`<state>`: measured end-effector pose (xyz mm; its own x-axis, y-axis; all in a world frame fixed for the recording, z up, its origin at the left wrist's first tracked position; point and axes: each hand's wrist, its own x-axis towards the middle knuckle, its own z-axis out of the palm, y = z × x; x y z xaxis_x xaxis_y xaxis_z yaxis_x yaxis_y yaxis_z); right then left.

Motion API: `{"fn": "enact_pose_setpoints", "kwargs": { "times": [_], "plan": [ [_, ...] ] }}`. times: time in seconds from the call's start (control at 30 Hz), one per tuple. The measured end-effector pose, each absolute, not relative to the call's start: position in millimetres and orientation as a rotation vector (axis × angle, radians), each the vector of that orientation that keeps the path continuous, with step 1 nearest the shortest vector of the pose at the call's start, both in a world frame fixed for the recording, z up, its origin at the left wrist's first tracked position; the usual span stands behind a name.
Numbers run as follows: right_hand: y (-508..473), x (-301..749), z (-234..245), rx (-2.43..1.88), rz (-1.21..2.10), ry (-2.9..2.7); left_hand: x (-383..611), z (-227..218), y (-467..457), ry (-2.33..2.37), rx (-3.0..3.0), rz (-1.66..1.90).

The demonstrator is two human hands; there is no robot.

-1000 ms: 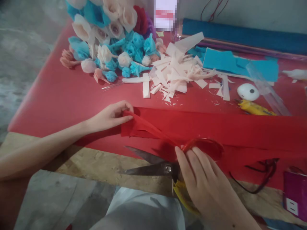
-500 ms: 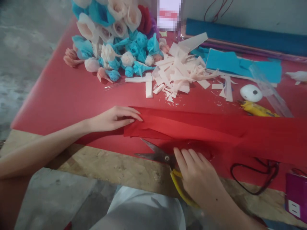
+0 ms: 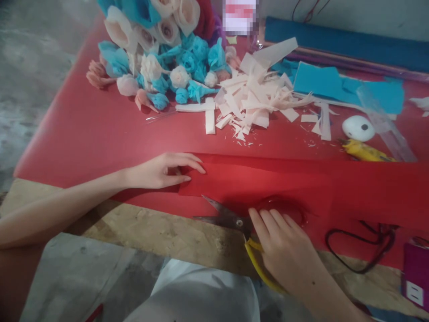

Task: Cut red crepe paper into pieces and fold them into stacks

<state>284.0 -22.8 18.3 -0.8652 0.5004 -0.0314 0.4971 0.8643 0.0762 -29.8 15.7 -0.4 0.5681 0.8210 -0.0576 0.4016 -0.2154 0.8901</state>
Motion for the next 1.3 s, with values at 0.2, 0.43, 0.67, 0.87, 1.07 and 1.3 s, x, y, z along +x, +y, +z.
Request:
{"fn": "enact_pose_setpoints", "kwargs": {
  "times": [0.2, 0.43, 0.67, 0.87, 1.07, 1.3],
  "plan": [
    [-23.1, 285.1, 19.8, 0.794, 0.08, 2.98, -30.3, -1.5, 14.0, 1.053, 1.758, 0.536],
    [-23.0, 285.5, 19.5, 0.789, 0.067, 2.973, -30.4, -1.0, 14.2, 1.062, 1.746, 0.542],
    [-22.3, 286.5, 19.8, 0.77, 0.082, 3.024, -29.7, -0.3, 14.7, 1.058, 1.748, 0.542],
    [-10.9, 274.5, 12.9, 0.758, 0.091, 3.046, -30.4, 0.5, 15.1, 1.061, 1.726, 0.521],
    [-0.3, 260.5, 9.3, 0.728, 0.012, 3.049, -30.3, 4.3, 16.6, 1.045, 1.719, 0.523],
    [7.4, 252.0, 12.3, 0.661, -0.027, 3.092, -31.7, 3.5, 16.8, 1.027, 1.666, 0.544]
  ]
}}
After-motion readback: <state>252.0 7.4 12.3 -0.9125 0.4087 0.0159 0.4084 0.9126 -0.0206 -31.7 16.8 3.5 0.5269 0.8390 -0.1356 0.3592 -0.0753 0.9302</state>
